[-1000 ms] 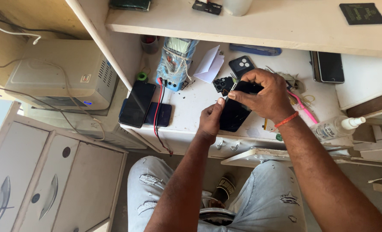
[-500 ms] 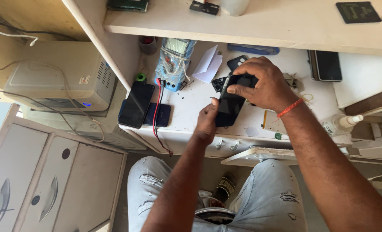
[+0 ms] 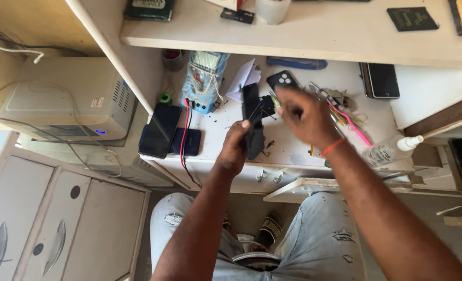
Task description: The person disassembles a smartphone at a repair workbench. They separate the phone's back cover and frame, set the removed panel aside, and use a small pry tool to work around the edges of the phone body while other phones and repair tools sit on the bench.
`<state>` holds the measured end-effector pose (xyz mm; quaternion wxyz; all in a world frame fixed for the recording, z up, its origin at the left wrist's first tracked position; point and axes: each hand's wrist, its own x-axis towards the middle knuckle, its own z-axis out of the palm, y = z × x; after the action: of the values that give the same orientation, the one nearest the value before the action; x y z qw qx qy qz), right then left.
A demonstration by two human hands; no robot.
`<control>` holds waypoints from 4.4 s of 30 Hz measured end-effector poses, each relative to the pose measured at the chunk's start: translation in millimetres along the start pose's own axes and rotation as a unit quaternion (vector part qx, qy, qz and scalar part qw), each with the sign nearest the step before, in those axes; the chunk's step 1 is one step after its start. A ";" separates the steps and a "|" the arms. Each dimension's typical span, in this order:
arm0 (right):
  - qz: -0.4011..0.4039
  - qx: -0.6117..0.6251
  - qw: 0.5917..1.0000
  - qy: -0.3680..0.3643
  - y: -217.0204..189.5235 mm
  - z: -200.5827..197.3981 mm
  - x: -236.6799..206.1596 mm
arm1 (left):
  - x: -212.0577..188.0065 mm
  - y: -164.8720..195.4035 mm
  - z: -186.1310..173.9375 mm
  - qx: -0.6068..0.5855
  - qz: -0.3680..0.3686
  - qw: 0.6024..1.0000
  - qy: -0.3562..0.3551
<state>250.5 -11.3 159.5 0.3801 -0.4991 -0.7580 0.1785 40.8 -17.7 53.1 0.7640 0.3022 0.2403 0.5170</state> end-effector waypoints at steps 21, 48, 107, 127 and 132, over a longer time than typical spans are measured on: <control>-0.103 -0.120 0.987 -0.013 10.8 45.9 -110.0 | -1.8 -8.4 -8.7 -0.061 -0.016 0.992 0.109; 0.139 0.281 0.944 0.103 -53.8 59.2 32.9 | -1.5 -3.5 -23.2 -0.044 -0.056 0.997 -0.026; -0.022 -0.034 0.981 0.190 -69.9 31.8 -5.1 | -3.8 -5.5 9.5 0.133 -0.019 0.990 0.045; 0.022 0.131 0.982 0.137 -53.2 20.6 11.6 | -6.7 -2.2 2.7 0.076 -0.013 0.996 0.038; 0.028 0.028 0.995 0.092 -60.9 11.4 24.1 | -7.2 -2.7 4.0 0.098 -0.016 0.994 0.038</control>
<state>198.9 -15.2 201.3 0.4566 -0.5240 -0.7001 0.1635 42.7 -26.0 54.4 0.7294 0.3517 0.3236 0.4895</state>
